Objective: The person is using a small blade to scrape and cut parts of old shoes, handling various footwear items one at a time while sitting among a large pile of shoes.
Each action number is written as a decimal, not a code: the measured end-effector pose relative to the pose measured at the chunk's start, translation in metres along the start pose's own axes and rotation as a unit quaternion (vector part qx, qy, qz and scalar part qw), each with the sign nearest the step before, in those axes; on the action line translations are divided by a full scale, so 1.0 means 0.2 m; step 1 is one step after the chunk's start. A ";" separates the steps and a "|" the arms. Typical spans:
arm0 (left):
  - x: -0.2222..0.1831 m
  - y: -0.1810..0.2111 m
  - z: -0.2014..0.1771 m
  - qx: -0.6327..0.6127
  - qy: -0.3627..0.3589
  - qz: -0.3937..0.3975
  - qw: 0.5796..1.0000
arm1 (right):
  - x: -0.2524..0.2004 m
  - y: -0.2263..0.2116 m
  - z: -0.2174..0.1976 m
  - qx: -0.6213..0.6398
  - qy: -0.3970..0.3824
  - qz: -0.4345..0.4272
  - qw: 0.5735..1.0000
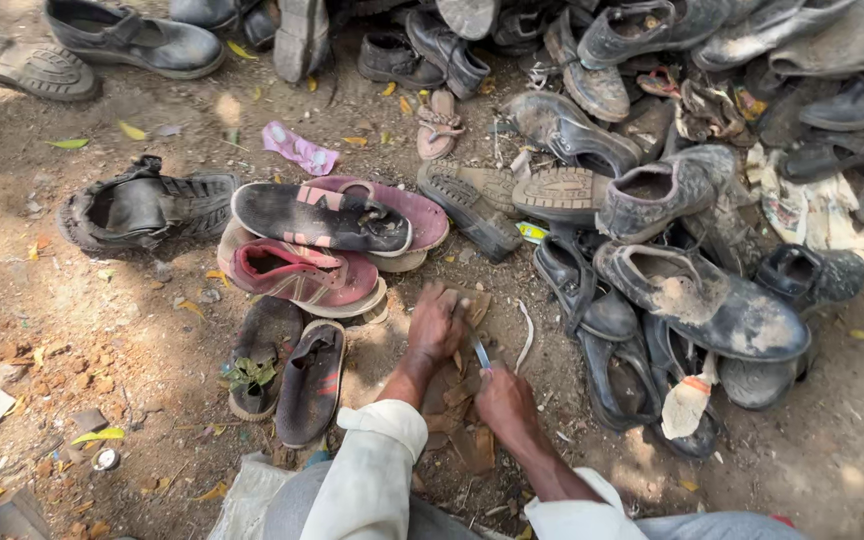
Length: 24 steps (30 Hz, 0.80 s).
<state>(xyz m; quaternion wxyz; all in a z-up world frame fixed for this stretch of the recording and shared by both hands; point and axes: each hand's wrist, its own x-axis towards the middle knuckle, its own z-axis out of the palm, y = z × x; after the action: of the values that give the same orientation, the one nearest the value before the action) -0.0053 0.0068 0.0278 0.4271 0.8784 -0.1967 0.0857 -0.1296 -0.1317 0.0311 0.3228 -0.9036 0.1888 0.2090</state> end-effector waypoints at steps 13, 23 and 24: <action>-0.02 0.12 -0.04 0.055 0.138 -0.046 0.988 | -0.62 0.32 -0.55 -0.045 0.030 -0.036 0.998; 0.07 0.33 -0.05 -0.004 0.022 -0.391 0.920 | -0.51 0.38 -0.50 -0.025 0.076 -0.117 0.990; 0.07 0.29 -0.07 -0.089 0.039 -0.407 0.908 | -0.50 0.38 -0.51 -0.021 0.058 -0.104 0.993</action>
<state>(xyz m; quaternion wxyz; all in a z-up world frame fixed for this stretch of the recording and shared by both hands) -0.0161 -0.0184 0.0836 0.5086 0.8364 0.1883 -0.0792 -0.2231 -0.2337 0.1140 0.3125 -0.9355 0.1079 0.1249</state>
